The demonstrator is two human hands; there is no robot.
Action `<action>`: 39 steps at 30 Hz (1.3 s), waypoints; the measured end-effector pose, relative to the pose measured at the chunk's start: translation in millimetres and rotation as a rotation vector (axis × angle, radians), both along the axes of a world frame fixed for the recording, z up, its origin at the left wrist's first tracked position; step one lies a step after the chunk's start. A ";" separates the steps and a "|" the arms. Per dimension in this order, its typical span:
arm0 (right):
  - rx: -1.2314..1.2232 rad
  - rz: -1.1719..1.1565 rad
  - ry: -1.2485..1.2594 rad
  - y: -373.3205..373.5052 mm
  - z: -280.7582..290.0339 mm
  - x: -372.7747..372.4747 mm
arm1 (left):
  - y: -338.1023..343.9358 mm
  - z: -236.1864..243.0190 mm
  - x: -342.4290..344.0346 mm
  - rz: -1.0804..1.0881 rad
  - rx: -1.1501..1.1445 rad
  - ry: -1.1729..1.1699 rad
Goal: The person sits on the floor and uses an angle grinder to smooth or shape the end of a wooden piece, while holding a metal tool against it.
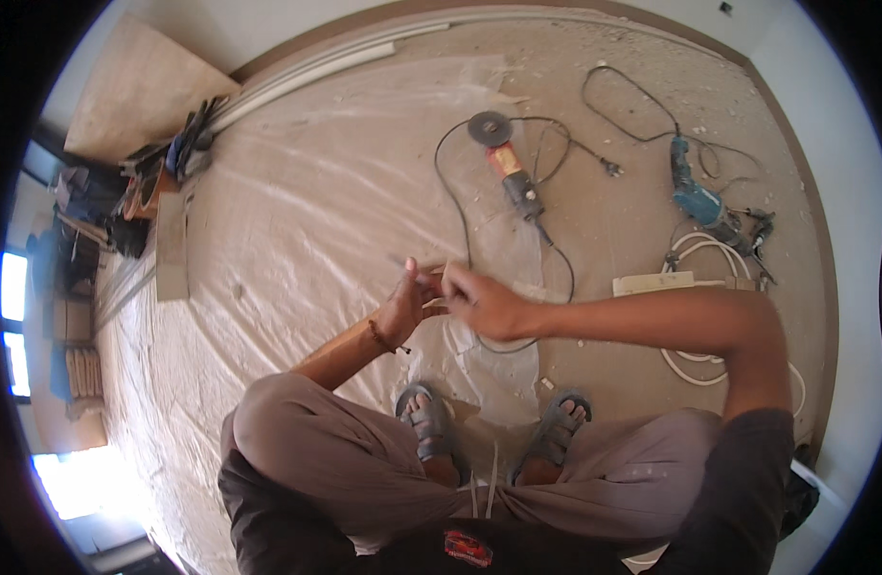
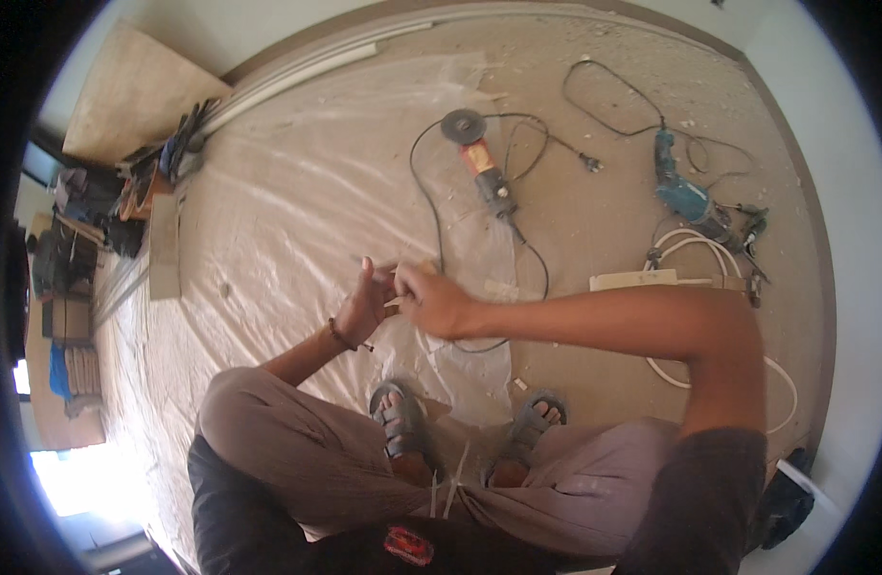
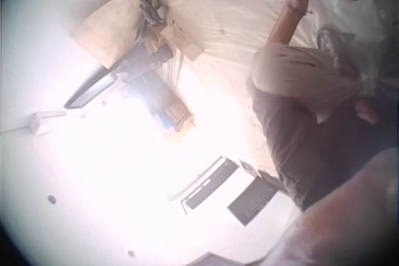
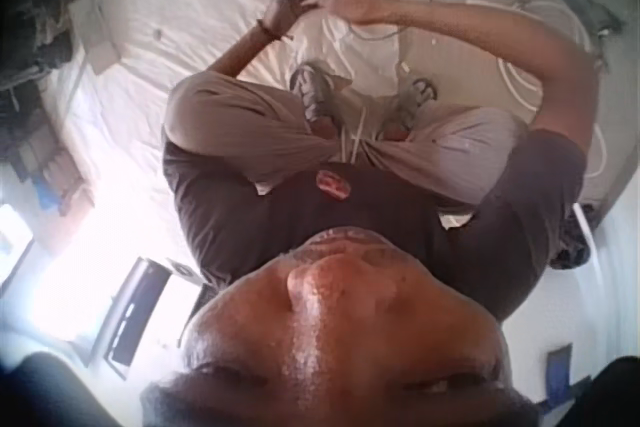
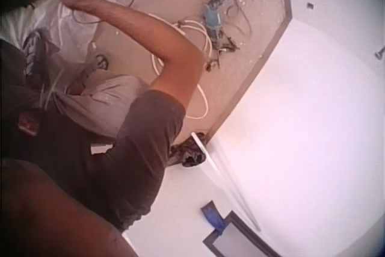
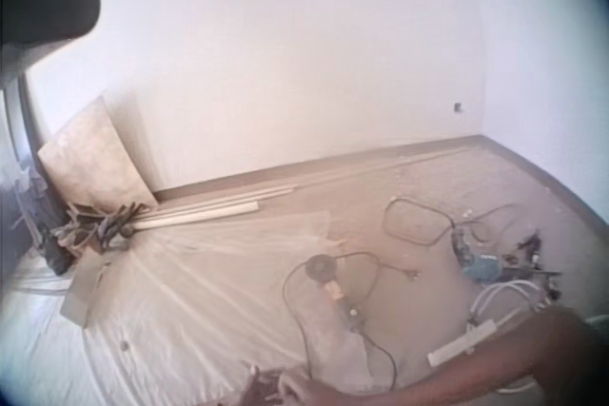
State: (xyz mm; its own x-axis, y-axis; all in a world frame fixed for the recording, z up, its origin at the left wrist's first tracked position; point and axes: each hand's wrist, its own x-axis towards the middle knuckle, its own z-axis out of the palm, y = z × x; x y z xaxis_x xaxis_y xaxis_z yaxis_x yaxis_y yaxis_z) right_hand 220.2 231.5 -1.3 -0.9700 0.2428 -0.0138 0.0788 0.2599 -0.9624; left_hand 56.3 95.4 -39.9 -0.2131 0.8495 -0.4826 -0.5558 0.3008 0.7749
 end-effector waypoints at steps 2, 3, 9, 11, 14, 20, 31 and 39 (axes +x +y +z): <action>0.017 0.115 -0.081 -6.9 -4.5 -6.8 | 0.1 2.5 -0.2 0.132 -0.081 -0.066; 0.026 0.194 -0.135 -2.3 -2.9 -7.7 | -0.5 -10.4 -6.6 0.162 -0.130 -0.060; 0.410 0.214 -0.255 76.0 -66.1 -35.2 | -28.7 -81.8 -57.2 -0.102 -0.416 0.592; 0.497 0.092 -0.321 118.0 -97.8 -43.9 | -37.0 -100.4 -66.0 -0.236 -0.412 0.945; 0.620 -0.107 -0.466 158.7 -107.1 -68.5 | -62.2 -106.3 -74.8 -0.361 -0.370 1.376; 0.828 -0.328 -0.392 206.4 -137.7 -101.0 | -74.1 -80.8 -73.6 -0.415 -0.388 1.480; 0.414 -0.521 -0.603 230.1 -164.8 -93.7 | -122.1 -65.7 -59.8 -0.400 -0.426 1.405; -0.931 -0.068 -0.209 210.0 -60.6 -1.9 | -122.0 -74.5 -37.7 -0.519 -0.437 1.370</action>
